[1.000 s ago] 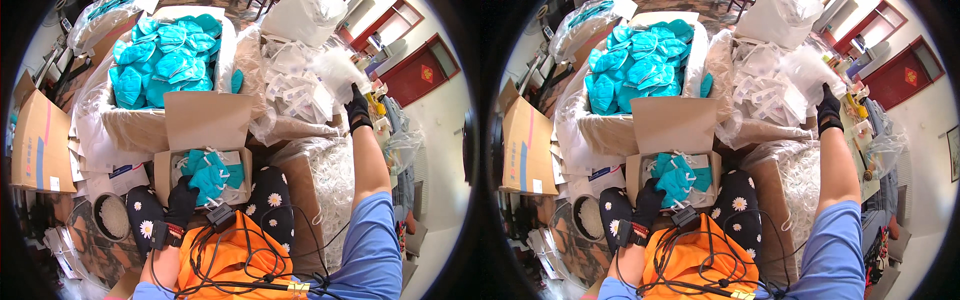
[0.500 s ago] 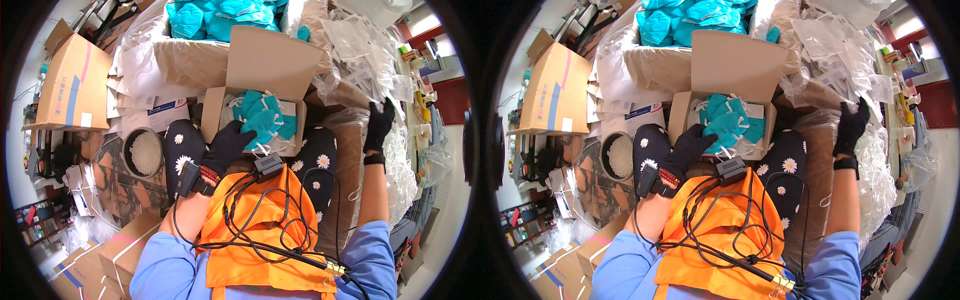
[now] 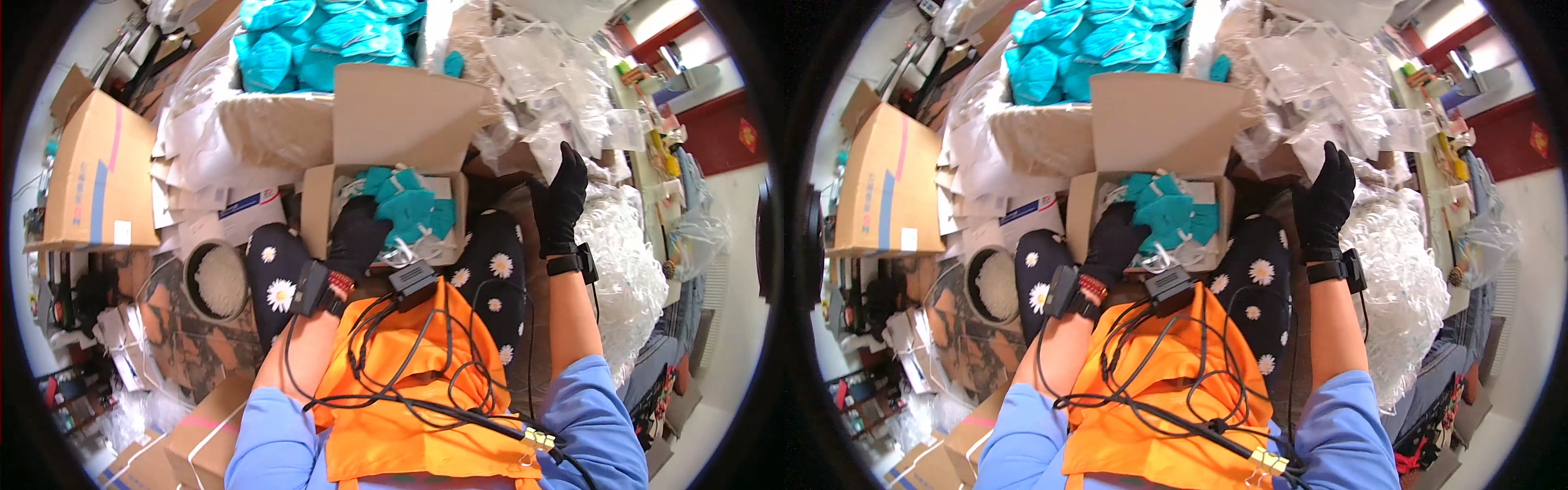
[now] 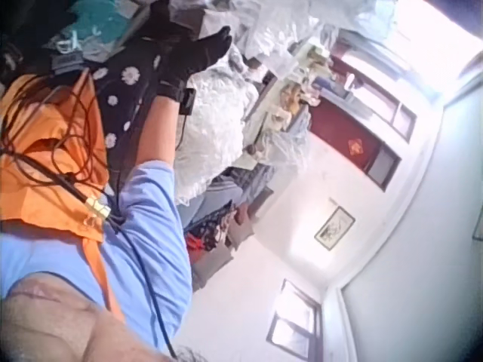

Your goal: Sorting and packaging face masks into boxes and plastic bags.

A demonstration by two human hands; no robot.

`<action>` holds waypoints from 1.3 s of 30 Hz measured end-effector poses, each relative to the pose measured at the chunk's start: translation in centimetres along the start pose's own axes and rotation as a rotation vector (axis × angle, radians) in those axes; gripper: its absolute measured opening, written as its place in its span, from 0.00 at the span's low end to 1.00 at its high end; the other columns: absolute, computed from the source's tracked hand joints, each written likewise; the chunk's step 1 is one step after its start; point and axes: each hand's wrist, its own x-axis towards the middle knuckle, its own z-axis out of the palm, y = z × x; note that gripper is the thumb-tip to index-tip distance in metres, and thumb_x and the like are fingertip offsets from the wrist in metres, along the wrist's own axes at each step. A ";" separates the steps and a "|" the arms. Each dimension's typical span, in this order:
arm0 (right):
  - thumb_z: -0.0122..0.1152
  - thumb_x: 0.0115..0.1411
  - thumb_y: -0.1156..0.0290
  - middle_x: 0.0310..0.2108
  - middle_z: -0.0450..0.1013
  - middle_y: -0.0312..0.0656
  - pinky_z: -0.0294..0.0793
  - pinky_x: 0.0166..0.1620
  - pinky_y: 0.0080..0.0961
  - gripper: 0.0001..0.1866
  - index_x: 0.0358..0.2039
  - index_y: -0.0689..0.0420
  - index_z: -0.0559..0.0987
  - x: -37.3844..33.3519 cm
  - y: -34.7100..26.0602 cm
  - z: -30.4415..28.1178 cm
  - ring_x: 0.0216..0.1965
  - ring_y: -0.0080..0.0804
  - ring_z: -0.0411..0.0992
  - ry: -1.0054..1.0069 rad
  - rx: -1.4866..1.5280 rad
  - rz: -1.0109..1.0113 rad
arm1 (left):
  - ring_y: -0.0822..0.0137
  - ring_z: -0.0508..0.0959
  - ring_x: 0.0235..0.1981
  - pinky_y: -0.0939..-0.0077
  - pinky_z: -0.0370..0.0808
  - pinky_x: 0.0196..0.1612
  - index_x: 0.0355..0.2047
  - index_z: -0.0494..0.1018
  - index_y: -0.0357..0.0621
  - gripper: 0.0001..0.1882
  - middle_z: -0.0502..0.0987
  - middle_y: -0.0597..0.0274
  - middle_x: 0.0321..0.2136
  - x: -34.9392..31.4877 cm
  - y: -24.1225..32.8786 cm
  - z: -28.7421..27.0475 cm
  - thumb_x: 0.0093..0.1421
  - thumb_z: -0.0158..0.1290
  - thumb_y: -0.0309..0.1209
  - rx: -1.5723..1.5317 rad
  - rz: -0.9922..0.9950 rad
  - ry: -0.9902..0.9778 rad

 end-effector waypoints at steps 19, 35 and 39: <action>0.68 0.44 0.74 0.50 0.70 0.47 0.66 0.56 0.36 0.31 0.52 0.54 0.72 11.9 6.2 -0.9 0.53 0.47 0.67 -0.056 0.023 -0.307 | 0.57 0.76 0.41 0.55 0.67 0.55 0.30 0.79 0.47 0.10 0.78 0.60 0.33 1.6 8.6 -6.6 0.44 0.61 0.26 0.188 0.375 0.038; 0.59 0.55 0.71 0.33 0.74 0.47 0.73 0.39 0.31 0.09 0.37 0.56 0.78 -3.1 -9.6 -2.7 0.36 0.45 0.74 -0.402 0.767 0.087 | 0.52 0.69 0.55 0.63 0.66 0.56 0.35 0.76 0.40 0.10 0.70 0.49 0.53 -1.8 9.5 -10.6 0.50 0.57 0.22 -0.574 0.025 -0.026; 0.58 0.56 0.71 0.33 0.74 0.46 0.73 0.38 0.32 0.08 0.36 0.56 0.77 -1.6 -10.6 -6.7 0.36 0.45 0.74 -0.408 0.641 -0.095 | 0.51 0.67 0.57 0.64 0.65 0.58 0.35 0.76 0.39 0.11 0.68 0.48 0.55 -2.7 11.3 -11.8 0.48 0.57 0.23 -0.201 0.218 0.014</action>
